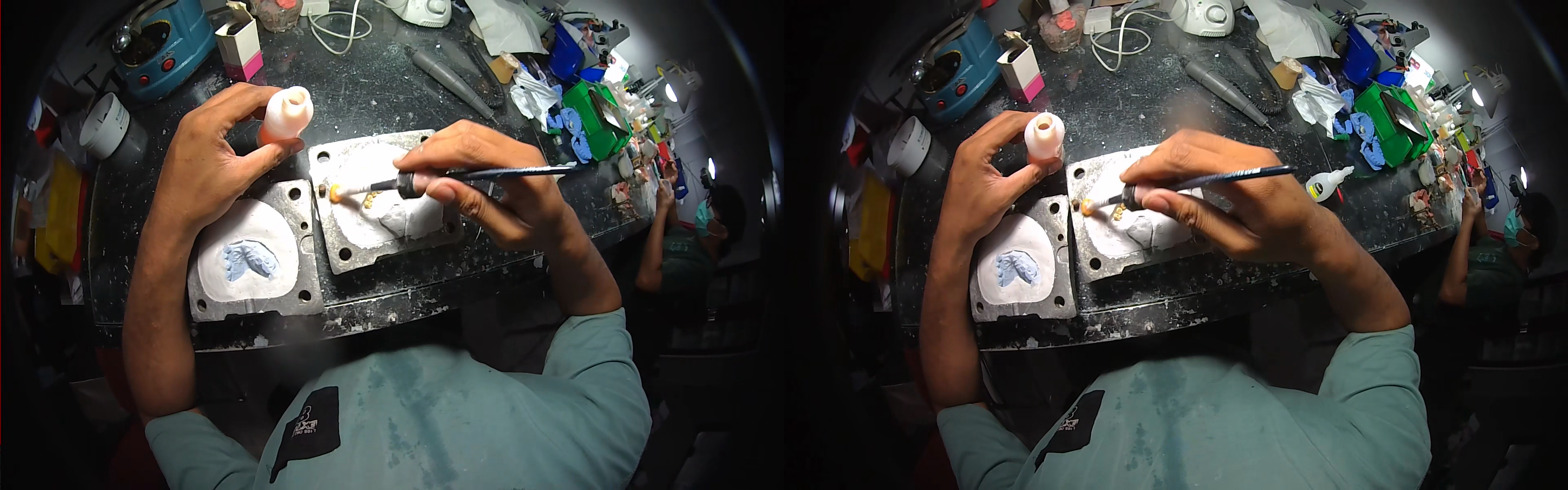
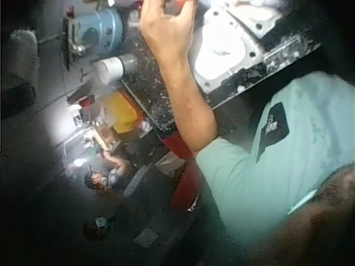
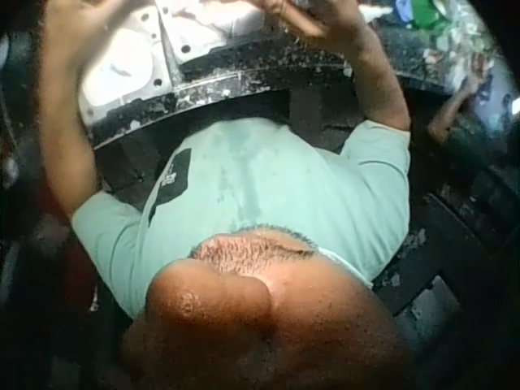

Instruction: Applying a separating medium to a dental plaster mold inside a flask using a small brush.

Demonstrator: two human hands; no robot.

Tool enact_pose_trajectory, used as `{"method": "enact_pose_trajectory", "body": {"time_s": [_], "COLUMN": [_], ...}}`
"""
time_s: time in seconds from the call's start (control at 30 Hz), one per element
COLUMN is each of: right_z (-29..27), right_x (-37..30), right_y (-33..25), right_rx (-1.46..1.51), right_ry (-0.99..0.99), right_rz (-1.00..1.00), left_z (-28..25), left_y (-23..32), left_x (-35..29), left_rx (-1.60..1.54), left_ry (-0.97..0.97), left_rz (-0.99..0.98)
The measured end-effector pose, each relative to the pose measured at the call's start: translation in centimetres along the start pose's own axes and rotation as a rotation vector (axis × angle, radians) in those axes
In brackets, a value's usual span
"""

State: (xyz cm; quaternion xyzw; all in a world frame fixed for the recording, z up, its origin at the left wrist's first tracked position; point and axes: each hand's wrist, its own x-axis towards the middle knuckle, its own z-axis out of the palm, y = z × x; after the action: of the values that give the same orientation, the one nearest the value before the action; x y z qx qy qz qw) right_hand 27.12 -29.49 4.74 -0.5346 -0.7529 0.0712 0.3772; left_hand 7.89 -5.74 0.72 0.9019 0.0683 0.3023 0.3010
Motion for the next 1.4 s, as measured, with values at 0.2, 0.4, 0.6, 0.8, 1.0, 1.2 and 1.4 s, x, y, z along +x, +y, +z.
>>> {"method": "enact_pose_trajectory", "body": {"time_s": [0.2,0.4,0.6,0.8,1.0,1.2,1.4], "right_z": [-0.8,-1.2,-1.3,-1.8,-2.3,-2.4,-2.4], "right_x": [0.1,0.5,0.9,1.8,2.1,0.3,-1.5], "right_y": [-0.6,-0.8,-1.1,-1.1,-1.5,-1.9,-2.6], "right_rx": [0.184,0.134,0.122,-0.003,0.007,0.011,-0.063], "right_ry": [-0.072,-0.077,-0.117,-0.166,-0.193,-0.158,-0.120], "right_rz": [0.040,0.058,0.053,-0.021,0.011,0.001,-0.005], "left_z": [-0.1,-0.1,-0.4,-0.3,-0.2,-0.1,0.0], "left_y": [0.1,-0.2,-0.1,0.0,0.0,-0.2,-0.5], "left_x": [0.0,0.0,0.0,0.0,0.0,-0.1,-0.3], "left_rx": [0.001,0.004,-0.008,-0.006,-0.030,0.012,0.012], "left_ry": [0.023,0.023,-0.023,-0.023,0.006,0.012,-0.009], "left_rz": [-0.004,0.008,-0.008,-0.019,0.015,0.015,-0.018]}}
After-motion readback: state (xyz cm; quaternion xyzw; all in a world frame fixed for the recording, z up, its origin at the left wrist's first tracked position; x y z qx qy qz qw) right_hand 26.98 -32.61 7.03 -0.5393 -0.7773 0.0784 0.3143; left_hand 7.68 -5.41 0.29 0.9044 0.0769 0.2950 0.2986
